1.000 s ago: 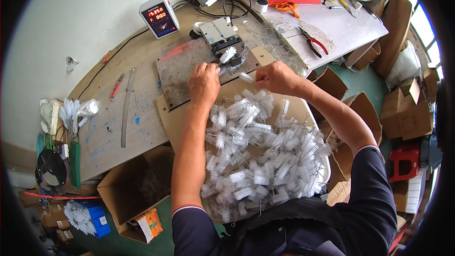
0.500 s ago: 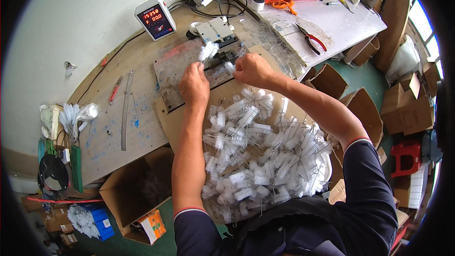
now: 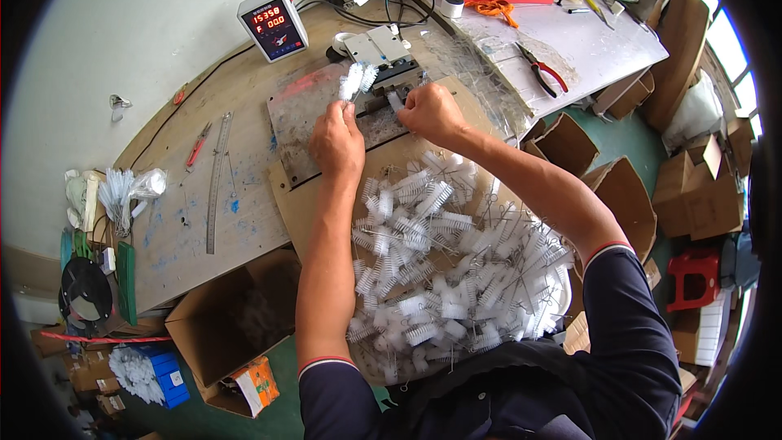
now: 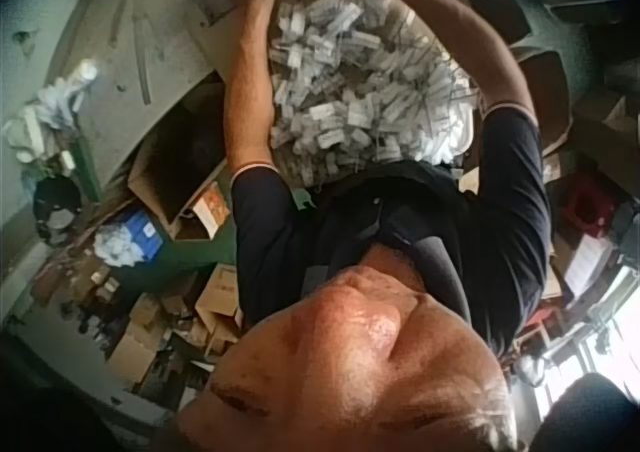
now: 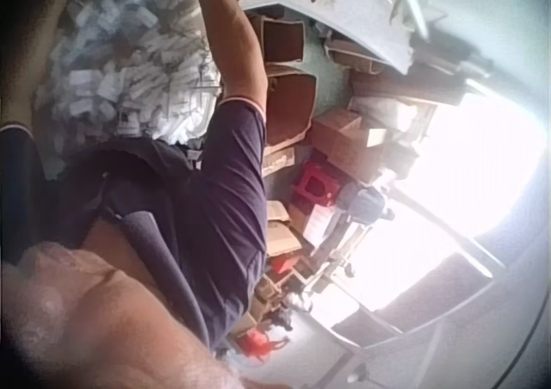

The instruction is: The person assembles small white plastic components by hand on a workbench using a mechanical assembly fixture.

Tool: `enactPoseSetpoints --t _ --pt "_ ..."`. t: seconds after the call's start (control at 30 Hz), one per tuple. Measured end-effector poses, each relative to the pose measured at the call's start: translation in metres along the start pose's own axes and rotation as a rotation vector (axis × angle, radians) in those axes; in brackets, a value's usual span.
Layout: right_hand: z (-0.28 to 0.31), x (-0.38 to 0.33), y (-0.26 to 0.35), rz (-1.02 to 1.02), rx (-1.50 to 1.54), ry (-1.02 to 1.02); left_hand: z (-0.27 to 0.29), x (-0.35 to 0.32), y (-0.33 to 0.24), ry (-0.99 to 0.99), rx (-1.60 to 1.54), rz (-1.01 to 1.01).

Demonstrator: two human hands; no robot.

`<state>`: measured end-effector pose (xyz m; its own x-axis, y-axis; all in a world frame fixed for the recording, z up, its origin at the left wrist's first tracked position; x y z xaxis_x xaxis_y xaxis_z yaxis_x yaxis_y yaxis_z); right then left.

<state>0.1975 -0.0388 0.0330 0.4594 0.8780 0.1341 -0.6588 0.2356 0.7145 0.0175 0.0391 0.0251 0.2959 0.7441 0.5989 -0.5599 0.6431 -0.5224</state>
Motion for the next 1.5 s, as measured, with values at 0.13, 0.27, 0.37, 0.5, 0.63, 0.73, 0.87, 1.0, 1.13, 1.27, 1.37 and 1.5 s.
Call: enactPoseSetpoints --t 0.13,0.27,0.37,0.5,0.63,0.73,0.87,1.0,1.13,1.27,1.37,1.5 --pt "0.002 0.000 -0.002 0.004 0.002 -0.006 0.002 0.000 -0.011 -0.012 0.062 0.003" --pt "0.006 -0.001 -0.001 -0.051 0.157 0.118 -0.003 -0.002 -0.013 0.054 -0.001 -0.047" --pt "0.023 -0.010 0.004 -0.050 0.176 0.306 -0.006 -0.001 -0.011 0.058 -0.046 -0.079" --pt "0.050 -0.033 0.004 0.124 0.013 0.502 -0.009 0.002 -0.015 0.059 -0.082 -0.129" --pt "0.055 -0.054 0.006 0.196 -0.164 0.601 -0.010 0.002 -0.013 0.068 -0.098 -0.153" --pt "0.047 -0.055 0.001 0.180 -0.236 0.609 -0.012 0.002 -0.016 0.063 -0.106 -0.163" --pt "0.038 -0.052 0.002 0.197 -0.199 0.578 -0.010 0.000 -0.018 0.071 -0.088 -0.196" --pt "0.048 -0.042 -0.009 0.069 0.024 0.302 -0.009 -0.001 -0.023 0.065 -0.084 -0.256" --pt "0.048 -0.046 -0.007 0.049 0.060 0.227 -0.009 -0.003 -0.024 0.105 -0.009 -0.256" --pt "0.044 -0.055 0.010 0.237 -0.252 0.255 -0.009 -0.004 -0.031 0.175 0.073 -0.283" --pt "0.035 -0.048 0.011 0.183 -0.365 0.345 -0.011 -0.004 -0.034 0.213 0.117 -0.301" --pt "0.028 -0.041 0.008 0.175 -0.325 0.320 -0.016 -0.004 -0.030 0.245 0.181 -0.258"
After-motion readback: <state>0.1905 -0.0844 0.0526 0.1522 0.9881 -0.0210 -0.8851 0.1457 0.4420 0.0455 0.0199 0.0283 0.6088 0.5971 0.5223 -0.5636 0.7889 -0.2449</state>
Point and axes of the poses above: each hand's wrist, its own x-axis towards the middle knuckle, its own z-axis out of the back of the hand, y = z × x, the point moved 5 cm from there along x, towards the middle knuckle
